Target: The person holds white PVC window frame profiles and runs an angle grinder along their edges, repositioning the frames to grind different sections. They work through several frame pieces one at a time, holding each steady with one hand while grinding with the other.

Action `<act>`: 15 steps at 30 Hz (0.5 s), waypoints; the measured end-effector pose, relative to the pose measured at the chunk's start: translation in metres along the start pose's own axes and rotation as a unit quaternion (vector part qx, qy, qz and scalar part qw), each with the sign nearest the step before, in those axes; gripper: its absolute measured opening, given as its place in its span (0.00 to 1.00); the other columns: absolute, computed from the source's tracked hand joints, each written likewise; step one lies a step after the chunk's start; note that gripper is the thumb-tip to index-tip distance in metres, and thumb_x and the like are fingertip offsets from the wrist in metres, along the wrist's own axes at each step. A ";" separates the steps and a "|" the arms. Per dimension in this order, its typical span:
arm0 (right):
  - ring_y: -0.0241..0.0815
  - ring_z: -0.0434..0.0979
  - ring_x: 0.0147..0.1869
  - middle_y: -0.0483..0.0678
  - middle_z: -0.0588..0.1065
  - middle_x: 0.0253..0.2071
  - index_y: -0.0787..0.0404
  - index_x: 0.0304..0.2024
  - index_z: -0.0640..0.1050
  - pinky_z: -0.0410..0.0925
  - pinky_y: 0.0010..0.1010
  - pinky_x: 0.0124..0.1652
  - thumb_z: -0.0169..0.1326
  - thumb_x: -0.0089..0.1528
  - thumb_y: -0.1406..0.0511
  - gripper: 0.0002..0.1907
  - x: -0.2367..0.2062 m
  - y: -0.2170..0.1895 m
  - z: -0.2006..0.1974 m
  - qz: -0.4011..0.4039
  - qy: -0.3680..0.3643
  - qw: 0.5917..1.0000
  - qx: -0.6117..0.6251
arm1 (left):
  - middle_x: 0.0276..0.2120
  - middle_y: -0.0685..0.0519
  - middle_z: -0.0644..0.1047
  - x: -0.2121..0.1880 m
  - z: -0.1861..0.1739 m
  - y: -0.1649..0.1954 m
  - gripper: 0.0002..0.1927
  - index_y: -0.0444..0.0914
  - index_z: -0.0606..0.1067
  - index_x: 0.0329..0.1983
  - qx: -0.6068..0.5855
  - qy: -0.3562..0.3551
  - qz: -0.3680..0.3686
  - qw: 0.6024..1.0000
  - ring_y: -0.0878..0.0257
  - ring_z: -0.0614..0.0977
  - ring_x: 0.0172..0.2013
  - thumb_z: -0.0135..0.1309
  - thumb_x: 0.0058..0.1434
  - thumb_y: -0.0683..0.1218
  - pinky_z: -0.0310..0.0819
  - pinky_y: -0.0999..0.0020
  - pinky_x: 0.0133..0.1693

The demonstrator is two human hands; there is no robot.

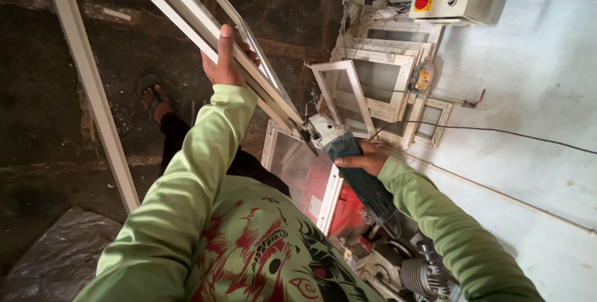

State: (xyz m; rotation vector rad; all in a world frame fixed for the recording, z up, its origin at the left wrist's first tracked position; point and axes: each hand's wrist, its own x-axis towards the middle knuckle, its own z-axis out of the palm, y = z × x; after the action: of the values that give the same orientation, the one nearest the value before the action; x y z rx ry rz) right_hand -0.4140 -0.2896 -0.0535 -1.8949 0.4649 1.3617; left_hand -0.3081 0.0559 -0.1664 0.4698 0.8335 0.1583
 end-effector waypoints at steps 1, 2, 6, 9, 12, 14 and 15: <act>0.39 0.80 0.49 0.48 0.81 0.45 0.65 0.55 0.77 0.71 0.32 0.52 0.67 0.56 0.58 0.28 0.000 0.002 -0.001 0.009 -0.001 1.000 0.014 | 0.24 0.47 0.75 0.000 0.000 0.000 0.29 0.37 0.66 0.52 0.000 -0.001 0.002 1.000 0.55 0.79 0.21 0.66 0.58 0.57 0.76 0.59 0.24; 0.40 0.80 0.47 0.49 0.81 0.44 0.65 0.54 0.77 0.72 0.33 0.51 0.67 0.55 0.58 0.28 0.000 0.005 -0.001 0.018 -0.002 0.999 0.028 | 0.24 0.47 0.75 0.000 0.000 0.001 0.29 0.37 0.66 0.52 0.000 -0.002 0.003 1.000 0.55 0.79 0.21 0.66 0.58 0.57 0.76 0.58 0.24; 0.40 0.80 0.47 0.48 0.82 0.44 0.65 0.52 0.81 0.72 0.32 0.50 0.67 0.56 0.59 0.25 -0.004 0.015 -0.003 0.034 0.012 0.999 -0.013 | 0.24 0.46 0.74 0.000 0.002 0.001 0.29 0.36 0.65 0.51 -0.016 -0.008 0.002 1.000 0.55 0.78 0.21 0.66 0.59 0.56 0.75 0.59 0.24; 0.37 0.79 0.49 0.46 0.82 0.45 0.63 0.53 0.81 0.70 0.30 0.52 0.66 0.56 0.59 0.25 -0.010 0.020 -0.003 0.004 0.017 1.000 -0.017 | 0.23 0.46 0.74 0.001 0.005 0.002 0.27 0.36 0.66 0.51 -0.017 -0.007 0.019 1.000 0.55 0.78 0.20 0.65 0.59 0.55 0.74 0.59 0.22; 0.38 0.79 0.49 0.47 0.81 0.45 0.64 0.53 0.80 0.72 0.32 0.50 0.67 0.56 0.59 0.26 -0.016 0.025 -0.001 -0.006 0.003 1.000 0.011 | 0.23 0.47 0.74 0.001 0.004 0.002 0.26 0.37 0.66 0.49 -0.018 -0.004 0.013 1.000 0.55 0.78 0.20 0.65 0.60 0.55 0.74 0.59 0.23; 0.40 0.79 0.48 0.48 0.80 0.44 0.64 0.53 0.79 0.72 0.34 0.49 0.67 0.55 0.60 0.26 -0.018 0.027 0.000 0.025 0.003 0.999 0.028 | 0.24 0.47 0.74 0.000 0.003 0.003 0.25 0.37 0.67 0.49 -0.028 -0.001 -0.002 1.000 0.55 0.78 0.21 0.65 0.60 0.55 0.75 0.59 0.23; 0.40 0.79 0.47 0.48 0.80 0.44 0.64 0.53 0.79 0.73 0.35 0.48 0.67 0.55 0.60 0.26 -0.018 0.027 0.000 0.040 0.002 0.999 0.036 | 0.24 0.47 0.74 0.000 0.002 0.004 0.25 0.37 0.67 0.49 -0.033 0.000 -0.009 0.999 0.55 0.78 0.21 0.65 0.60 0.54 0.75 0.59 0.23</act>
State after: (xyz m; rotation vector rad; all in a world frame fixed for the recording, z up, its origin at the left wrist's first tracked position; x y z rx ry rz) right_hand -0.4387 -0.3094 -0.0468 -1.8376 0.5905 1.3741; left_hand -0.3061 0.0582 -0.1634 0.4000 0.8296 0.1684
